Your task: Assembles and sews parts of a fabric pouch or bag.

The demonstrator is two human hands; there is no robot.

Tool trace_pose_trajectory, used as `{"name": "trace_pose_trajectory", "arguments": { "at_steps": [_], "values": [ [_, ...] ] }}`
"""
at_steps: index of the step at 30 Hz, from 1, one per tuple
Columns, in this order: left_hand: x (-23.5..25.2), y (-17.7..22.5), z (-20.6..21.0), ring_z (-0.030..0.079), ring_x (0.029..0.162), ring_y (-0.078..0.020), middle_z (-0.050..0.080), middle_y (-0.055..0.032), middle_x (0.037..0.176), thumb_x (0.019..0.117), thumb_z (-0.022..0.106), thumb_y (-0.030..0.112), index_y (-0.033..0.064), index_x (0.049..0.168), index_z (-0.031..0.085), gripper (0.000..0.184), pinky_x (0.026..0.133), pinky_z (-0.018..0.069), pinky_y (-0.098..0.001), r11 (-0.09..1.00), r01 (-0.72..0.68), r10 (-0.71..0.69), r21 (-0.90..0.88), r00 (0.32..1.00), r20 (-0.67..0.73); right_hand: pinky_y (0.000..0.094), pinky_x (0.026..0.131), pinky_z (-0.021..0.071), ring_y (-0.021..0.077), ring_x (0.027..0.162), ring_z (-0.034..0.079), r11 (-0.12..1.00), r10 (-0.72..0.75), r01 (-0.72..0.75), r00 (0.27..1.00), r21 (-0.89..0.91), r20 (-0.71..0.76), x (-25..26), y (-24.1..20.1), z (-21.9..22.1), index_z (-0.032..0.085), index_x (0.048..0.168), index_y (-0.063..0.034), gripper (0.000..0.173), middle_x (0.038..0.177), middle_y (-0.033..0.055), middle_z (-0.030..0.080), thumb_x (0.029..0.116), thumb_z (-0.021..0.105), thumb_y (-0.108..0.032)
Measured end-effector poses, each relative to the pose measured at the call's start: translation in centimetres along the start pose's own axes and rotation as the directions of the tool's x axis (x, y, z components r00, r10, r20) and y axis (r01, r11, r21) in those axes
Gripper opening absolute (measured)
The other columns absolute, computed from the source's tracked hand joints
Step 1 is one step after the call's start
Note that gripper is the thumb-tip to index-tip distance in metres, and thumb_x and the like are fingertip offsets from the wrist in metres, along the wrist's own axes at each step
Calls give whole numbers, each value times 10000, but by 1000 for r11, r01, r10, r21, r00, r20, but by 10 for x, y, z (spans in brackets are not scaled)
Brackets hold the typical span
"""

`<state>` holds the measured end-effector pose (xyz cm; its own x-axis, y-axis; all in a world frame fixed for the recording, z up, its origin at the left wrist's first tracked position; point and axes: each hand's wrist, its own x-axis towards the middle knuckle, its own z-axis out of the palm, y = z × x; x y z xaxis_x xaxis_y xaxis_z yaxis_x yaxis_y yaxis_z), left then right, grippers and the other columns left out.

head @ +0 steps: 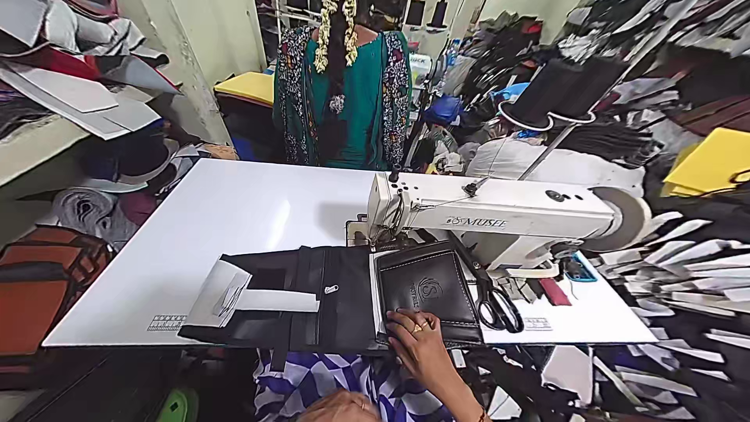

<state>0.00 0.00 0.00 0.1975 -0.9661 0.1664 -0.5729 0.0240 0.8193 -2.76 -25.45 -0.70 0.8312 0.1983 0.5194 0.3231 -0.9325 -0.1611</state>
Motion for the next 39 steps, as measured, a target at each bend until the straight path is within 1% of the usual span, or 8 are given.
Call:
{"name": "trace_pose_trajectory", "arguments": {
  "at_steps": [2, 4, 6, 11, 15, 23, 34, 39],
  "values": [
    [9, 11, -13, 590, 1326, -300, 697, -34, 1335, 856, 748, 297, 158, 1302, 717, 468, 1069, 429, -614, 927, 49, 50, 373, 967, -251, 563, 921, 472, 287, 1148, 686, 999, 11, -11, 1000, 41, 4, -2, -1, -2, 783, 1020, -144, 318, 1212, 40, 749, 983, 527, -327],
    [26, -3, -36, 513, 1398, -363, 613, -53, 1455, 740, 856, 292, 158, 1412, 626, 723, 1054, 366, -729, 811, 142, 7, 567, 968, -252, 562, 921, 465, 297, 1145, 682, 999, 18, -17, 1000, 35, -6, -1, -3, -2, 790, 1047, -161, 325, 1216, 45, 747, 988, 516, -325],
    [40, -25, -52, 626, 1266, -317, 675, -49, 1359, 763, 846, 202, 180, 1376, 656, 642, 944, 496, -614, 759, 123, 14, 640, 979, -204, 555, 901, 470, 307, 1120, 685, 1000, 21, -21, 1000, -8, -21, -2, -4, -4, 800, 1075, -200, 310, 1211, 44, 748, 981, 518, -288],
    [46, -40, -62, 697, 1098, -264, 738, -31, 1225, 966, 538, 127, 212, 1233, 756, 355, 791, 540, -469, 747, 12, 111, 665, 983, -143, 518, 866, 447, 286, 1078, 678, 995, 78, -79, 997, -63, -17, -12, -1, -14, 810, 1043, -224, 316, 1200, 27, 750, 986, 516, -323],
    [38, -51, -53, 670, 1127, -201, 714, 38, 1271, 1024, 475, 213, 261, 1215, 747, 336, 834, 507, -428, 685, 2, 191, 729, 965, -182, 508, 931, 401, 282, 1147, 637, 997, 61, -60, 998, -52, 12, -19, 3, -15, 784, 1125, -224, 448, 1270, 35, 723, 1004, 479, -529],
    [41, -51, -62, 660, 1168, -216, 708, 38, 1297, 1022, 483, 275, 247, 1218, 756, 337, 872, 499, -476, 751, 15, 125, 661, 978, -164, 502, 946, 368, 275, 1210, 595, 996, 30, -24, 997, -85, 72, -18, 14, -16, 729, 1234, -297, 525, 1343, 20, 683, 998, 417, -646],
    [58, -64, -84, 663, 1174, -246, 714, 24, 1295, 1012, 488, 239, 224, 1214, 766, 344, 876, 491, -513, 781, 35, 99, 624, 979, -178, 508, 939, 336, 291, 1201, 586, 998, -21, 23, 999, -64, 46, 5, 39, -2, 734, 1212, -264, 445, 1334, 43, 688, 1006, 409, -488],
    [69, -73, -98, 648, 1205, -275, 704, -12, 1317, 1018, 501, 248, 195, 1242, 753, 341, 915, 468, -545, 820, 49, 63, 570, 983, -175, 519, 961, 330, 308, 1246, 563, 998, -70, 70, 996, -2, 51, 17, 58, 3, 726, 1219, -312, 381, 1350, 78, 669, 1029, 404, -389]
  ]
}}
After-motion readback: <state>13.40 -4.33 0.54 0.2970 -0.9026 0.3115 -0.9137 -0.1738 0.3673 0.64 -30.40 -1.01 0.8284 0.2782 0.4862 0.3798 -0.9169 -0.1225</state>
